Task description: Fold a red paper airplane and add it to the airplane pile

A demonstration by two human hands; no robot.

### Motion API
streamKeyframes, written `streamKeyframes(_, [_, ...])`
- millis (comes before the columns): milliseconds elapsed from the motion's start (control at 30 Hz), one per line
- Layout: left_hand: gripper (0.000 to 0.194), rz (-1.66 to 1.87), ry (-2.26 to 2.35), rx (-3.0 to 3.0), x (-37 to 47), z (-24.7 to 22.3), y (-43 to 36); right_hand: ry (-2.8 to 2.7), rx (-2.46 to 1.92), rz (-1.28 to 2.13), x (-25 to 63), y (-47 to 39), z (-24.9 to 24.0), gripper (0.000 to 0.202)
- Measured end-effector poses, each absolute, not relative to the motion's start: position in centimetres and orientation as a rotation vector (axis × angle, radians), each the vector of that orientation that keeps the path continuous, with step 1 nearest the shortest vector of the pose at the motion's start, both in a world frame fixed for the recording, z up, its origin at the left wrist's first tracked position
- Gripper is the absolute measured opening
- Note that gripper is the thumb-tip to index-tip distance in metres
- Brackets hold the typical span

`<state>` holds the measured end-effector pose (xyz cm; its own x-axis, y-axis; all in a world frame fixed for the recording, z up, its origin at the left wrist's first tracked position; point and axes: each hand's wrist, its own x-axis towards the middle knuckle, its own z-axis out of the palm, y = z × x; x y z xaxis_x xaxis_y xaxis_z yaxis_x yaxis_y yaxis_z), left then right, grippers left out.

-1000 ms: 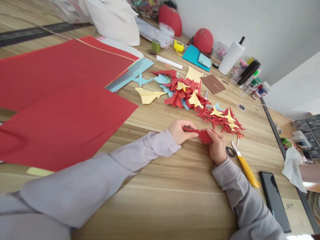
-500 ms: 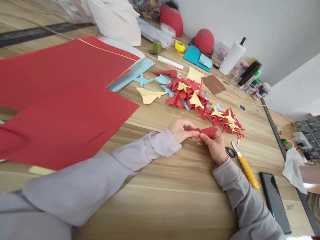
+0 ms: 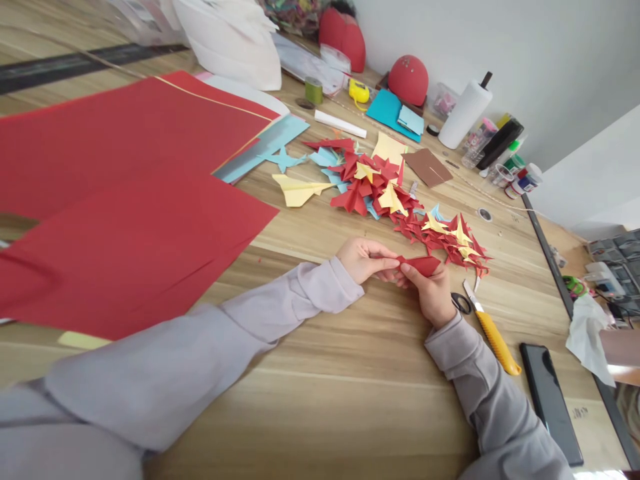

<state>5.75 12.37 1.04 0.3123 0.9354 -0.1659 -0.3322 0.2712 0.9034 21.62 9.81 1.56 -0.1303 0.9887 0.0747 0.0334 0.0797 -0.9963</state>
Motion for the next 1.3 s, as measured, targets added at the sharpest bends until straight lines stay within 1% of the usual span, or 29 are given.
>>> streamKeyframes(300, [0.026, 0.883, 0.791, 0.842, 5.3, 1.6, 12.5, -1.199, -1.175, 1.237, 21.7, 9.8, 1.3, 0.020])
streamKeyframes(500, [0.045, 0.855, 0.710, 0.863, 5.0, 1.4, 12.7, -1.052, -1.137, 1.273, 21.7, 10.0, 1.3, 0.019])
streamKeyframes(667, [0.054, 0.992, 0.639, 0.960, 5.1, 0.6, 12.7, -1.078, -1.101, 1.289, 22.0, 10.1, 1.2, 0.019])
streamKeyframes(833, [0.044, 1.108, 0.669, 1.149, 5.3, 0.0, 12.5, -1.216, -1.121, 1.308, 21.9, 9.8, 1.4, 0.021])
streamKeyframes(967, [0.037, 1.222, 0.673, 1.222, 5.4, -0.1, 12.6, -1.289, -1.146, 1.284, 21.6, 9.6, 1.6, 0.036])
streamKeyframes(1133, [0.025, 1.232, 0.694, 1.245, 5.4, 0.0, 12.6, -1.291, -1.162, 1.269, 21.5, 9.6, 1.8, 0.043])
streamKeyframes(1200, [0.023, 1.227, 0.726, 1.232, 5.4, 0.0, 12.6, -1.305, -1.147, 1.228, 21.4, 9.6, 1.8, 0.053])
streamKeyframes(1300, [0.014, 1.240, 0.777, 1.223, 5.3, 0.1, 12.6, -1.363, -1.126, 1.128, 21.3, 9.4, 1.8, 0.075])
